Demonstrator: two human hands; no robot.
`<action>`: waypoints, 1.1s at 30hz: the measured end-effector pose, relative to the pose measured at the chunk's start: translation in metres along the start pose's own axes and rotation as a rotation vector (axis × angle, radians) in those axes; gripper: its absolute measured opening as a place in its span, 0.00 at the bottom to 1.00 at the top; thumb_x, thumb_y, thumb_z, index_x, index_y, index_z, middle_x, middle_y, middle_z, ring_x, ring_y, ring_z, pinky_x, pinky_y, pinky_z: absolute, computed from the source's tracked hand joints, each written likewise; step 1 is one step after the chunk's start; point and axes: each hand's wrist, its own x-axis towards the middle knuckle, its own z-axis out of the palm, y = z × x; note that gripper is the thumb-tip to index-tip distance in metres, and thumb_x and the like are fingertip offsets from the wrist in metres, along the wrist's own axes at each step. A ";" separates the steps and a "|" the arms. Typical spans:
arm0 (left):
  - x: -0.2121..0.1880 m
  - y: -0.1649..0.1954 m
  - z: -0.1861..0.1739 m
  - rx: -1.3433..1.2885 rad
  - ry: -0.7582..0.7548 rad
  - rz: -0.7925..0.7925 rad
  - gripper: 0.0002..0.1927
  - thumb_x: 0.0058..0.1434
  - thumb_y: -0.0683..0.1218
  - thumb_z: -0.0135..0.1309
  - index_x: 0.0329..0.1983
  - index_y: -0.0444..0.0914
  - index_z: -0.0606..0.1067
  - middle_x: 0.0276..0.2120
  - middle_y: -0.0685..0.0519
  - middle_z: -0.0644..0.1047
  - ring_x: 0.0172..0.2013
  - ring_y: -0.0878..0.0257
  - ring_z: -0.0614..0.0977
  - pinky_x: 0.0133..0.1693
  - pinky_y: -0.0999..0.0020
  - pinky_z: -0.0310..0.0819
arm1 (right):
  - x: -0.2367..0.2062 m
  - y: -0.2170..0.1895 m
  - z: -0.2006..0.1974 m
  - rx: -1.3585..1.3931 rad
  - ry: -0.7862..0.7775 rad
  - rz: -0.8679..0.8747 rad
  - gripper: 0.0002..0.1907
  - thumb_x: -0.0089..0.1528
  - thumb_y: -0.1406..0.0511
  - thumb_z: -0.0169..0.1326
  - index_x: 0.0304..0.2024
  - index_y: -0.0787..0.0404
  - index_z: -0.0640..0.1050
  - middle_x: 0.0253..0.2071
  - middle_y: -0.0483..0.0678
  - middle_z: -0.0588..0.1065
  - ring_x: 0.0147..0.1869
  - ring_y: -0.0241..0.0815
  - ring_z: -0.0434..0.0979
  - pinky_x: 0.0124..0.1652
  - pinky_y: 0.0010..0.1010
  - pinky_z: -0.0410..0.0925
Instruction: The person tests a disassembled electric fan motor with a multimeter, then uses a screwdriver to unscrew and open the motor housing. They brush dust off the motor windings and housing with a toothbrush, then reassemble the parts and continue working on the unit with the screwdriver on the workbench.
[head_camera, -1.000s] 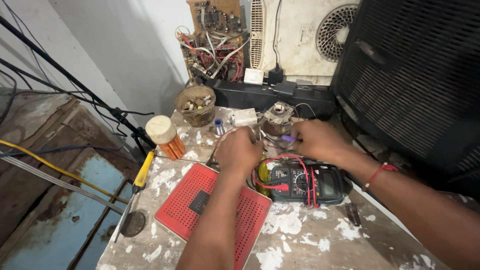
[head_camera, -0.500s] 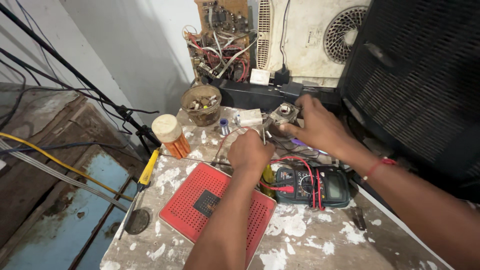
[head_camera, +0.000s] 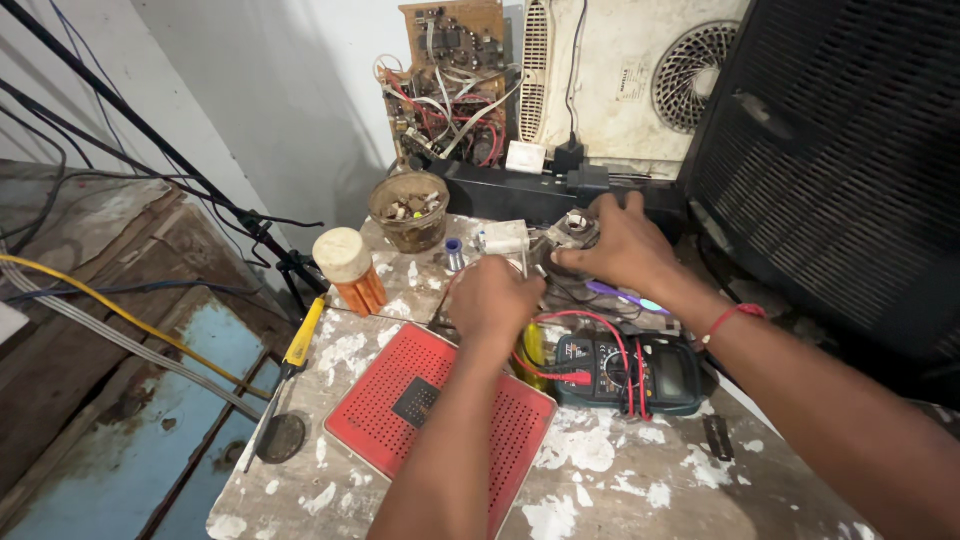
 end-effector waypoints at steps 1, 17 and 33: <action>0.001 -0.002 -0.002 -0.045 0.041 0.014 0.18 0.50 0.55 0.64 0.35 0.37 0.82 0.34 0.42 0.83 0.40 0.46 0.84 0.44 0.52 0.77 | -0.001 0.000 0.000 -0.005 0.007 0.001 0.47 0.45 0.45 0.70 0.58 0.64 0.72 0.57 0.66 0.66 0.56 0.67 0.75 0.54 0.47 0.69; 0.011 -0.008 -0.031 -0.604 0.526 0.327 0.13 0.66 0.50 0.56 0.36 0.34 0.75 0.29 0.48 0.78 0.28 0.58 0.80 0.34 0.62 0.74 | -0.011 0.008 0.001 -0.009 0.029 -0.133 0.40 0.52 0.51 0.67 0.61 0.63 0.72 0.56 0.61 0.68 0.61 0.62 0.70 0.58 0.47 0.66; 0.018 -0.009 -0.026 -0.751 0.550 0.212 0.15 0.71 0.50 0.49 0.38 0.32 0.72 0.28 0.48 0.76 0.28 0.60 0.75 0.35 0.62 0.71 | 0.002 0.007 0.008 0.290 0.140 -0.147 0.40 0.44 0.58 0.70 0.55 0.67 0.73 0.53 0.58 0.75 0.56 0.50 0.77 0.56 0.38 0.69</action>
